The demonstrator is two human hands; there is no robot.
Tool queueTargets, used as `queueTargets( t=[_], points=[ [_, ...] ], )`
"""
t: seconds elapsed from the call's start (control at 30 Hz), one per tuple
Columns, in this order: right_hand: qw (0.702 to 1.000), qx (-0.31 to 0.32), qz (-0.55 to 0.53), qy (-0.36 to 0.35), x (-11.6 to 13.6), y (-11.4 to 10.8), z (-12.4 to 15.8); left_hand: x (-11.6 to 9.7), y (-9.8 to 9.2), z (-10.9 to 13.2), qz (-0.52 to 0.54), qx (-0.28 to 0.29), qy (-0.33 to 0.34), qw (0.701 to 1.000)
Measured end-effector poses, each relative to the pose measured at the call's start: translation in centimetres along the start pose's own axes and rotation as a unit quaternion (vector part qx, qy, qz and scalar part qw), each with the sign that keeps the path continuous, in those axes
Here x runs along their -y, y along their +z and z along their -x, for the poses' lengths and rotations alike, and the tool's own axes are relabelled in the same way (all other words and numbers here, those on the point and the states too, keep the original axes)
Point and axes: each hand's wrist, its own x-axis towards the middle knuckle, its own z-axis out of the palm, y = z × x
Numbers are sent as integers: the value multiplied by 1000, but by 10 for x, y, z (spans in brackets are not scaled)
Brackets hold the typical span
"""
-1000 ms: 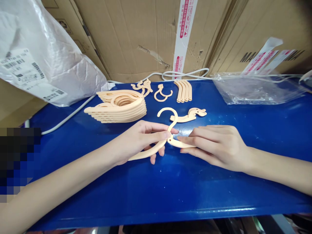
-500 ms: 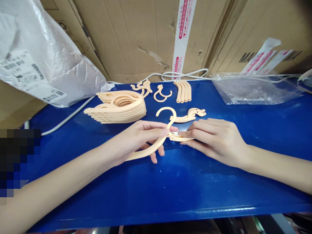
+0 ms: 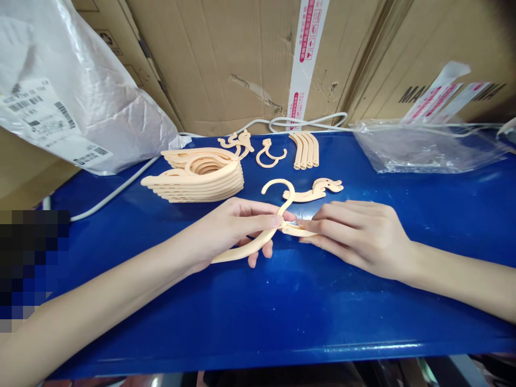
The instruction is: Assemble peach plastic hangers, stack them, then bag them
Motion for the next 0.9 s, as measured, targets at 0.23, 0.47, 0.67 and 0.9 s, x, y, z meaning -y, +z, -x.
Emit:
queueTargets(
  t=[0.23,0.47,0.67,0.9],
  points=[
    [1000,-2,1,-12,1,0,0,0,0,-1,-11,-6,1,1000],
    [1000,-19,12,-18,2,-2,-3,1,0,-1,17,8,10,1000],
    [999,-22,36,-26,3,-2,-2,0,0,-1,10,7,6,1000],
    [997,-26,60,-32,5,-3,-2,1,1,-1,-14,1,15,1000]
  ],
)
